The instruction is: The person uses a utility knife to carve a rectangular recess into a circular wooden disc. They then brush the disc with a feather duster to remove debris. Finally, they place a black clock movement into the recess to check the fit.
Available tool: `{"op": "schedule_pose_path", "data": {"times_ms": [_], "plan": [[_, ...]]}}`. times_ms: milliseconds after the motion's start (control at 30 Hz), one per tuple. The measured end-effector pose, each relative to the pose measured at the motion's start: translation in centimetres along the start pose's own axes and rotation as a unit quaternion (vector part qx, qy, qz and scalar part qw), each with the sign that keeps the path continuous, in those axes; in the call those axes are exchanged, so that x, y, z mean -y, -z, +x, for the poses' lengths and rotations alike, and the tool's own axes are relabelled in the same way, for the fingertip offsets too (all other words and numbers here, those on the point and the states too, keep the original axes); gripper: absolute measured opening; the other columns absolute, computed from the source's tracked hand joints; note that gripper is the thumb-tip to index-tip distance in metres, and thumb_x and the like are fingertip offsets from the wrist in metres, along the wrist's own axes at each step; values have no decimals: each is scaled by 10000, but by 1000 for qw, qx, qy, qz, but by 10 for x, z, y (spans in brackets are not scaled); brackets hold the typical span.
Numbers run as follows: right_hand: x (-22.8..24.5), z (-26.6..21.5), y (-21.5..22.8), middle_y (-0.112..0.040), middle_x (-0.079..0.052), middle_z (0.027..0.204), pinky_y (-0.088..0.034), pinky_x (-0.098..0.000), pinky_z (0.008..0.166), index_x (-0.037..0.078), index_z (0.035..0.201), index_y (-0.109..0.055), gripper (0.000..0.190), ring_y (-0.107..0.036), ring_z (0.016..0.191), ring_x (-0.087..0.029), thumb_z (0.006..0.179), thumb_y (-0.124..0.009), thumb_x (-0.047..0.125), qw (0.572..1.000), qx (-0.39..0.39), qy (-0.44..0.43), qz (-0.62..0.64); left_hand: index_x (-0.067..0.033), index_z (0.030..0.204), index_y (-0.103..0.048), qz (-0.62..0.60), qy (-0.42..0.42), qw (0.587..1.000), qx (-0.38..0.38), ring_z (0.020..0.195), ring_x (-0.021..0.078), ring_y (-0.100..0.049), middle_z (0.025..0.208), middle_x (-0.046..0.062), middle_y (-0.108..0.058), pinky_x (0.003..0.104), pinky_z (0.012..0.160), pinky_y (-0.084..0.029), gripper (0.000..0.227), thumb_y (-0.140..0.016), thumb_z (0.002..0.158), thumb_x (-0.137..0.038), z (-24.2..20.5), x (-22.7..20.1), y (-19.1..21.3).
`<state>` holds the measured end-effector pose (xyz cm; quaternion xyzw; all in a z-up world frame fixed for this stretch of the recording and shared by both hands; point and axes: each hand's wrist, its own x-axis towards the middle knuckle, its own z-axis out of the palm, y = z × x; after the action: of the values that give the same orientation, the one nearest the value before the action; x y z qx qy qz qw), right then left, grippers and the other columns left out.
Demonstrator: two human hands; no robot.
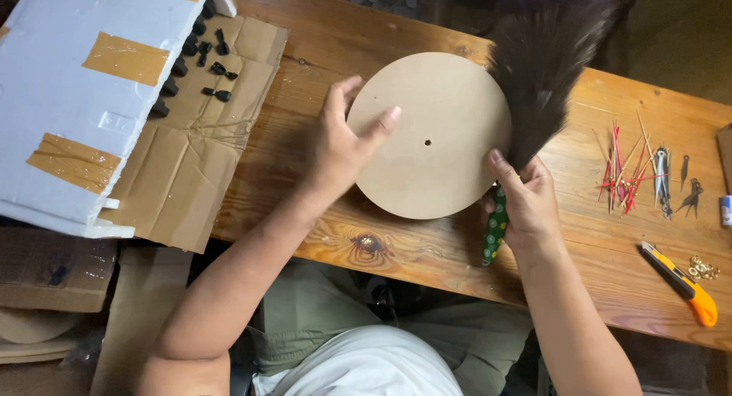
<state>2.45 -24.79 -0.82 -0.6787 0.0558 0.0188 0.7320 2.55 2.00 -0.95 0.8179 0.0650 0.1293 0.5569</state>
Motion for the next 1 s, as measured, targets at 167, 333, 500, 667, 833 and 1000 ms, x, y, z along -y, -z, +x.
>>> {"op": "schedule_pose_path", "data": {"times_ms": [167,333,500,667,833,1000], "plan": [[10,-2,7,-597,-37,758,-437,-229,349,85,1001,-635,148,-560,511,-127,1042,-702,210,999,-1,4,-41,-129,1009,-708,-308,110,943,64,766,169,-763,866,96,-767,366,719,-670,317,-709,950,-441,3,0,-2],[46,-23,9,-588,-58,592,-450,-323,416,78,925,-639,447,-596,446,-190,1209,-399,324,927,1,110,-359,-124,1117,-687,-345,106,932,22,935,167,-734,992,81,-716,390,845,-663,471,-540,1019,-561,7,23,-5],[43,-79,8,-711,-181,892,-566,-594,613,263,1514,-547,572,-707,740,-474,970,-517,87,743,117,211,-624,1,1025,-688,-84,-4,996,17,1106,328,-692,1025,249,-715,458,879,-632,260,-715,974,-253,-1,35,-10],[36,-66,30,-681,-239,962,-531,-650,673,241,1582,-466,575,-678,786,-537,1019,-478,128,723,61,207,-656,-71,1291,-575,-489,175,855,-13,1110,292,-681,1197,153,-659,560,917,-644,490,-559,1013,-475,-5,-21,7],[26,-73,46,-642,-72,981,-462,-538,525,334,1621,-348,656,-655,653,-395,1006,-503,165,738,155,148,-640,22,1098,-695,-526,259,808,-58,963,332,-707,1067,198,-738,404,744,-621,358,-410,882,19,-6,-7,0],[31,-85,56,-540,36,757,-458,-379,534,225,1641,-339,1007,-479,517,-186,724,-537,-140,775,172,204,-573,-93,1168,-638,-557,254,791,-19,1025,242,-708,1176,91,-712,434,821,-639,268,-653,966,-269,-9,-19,6]]}}
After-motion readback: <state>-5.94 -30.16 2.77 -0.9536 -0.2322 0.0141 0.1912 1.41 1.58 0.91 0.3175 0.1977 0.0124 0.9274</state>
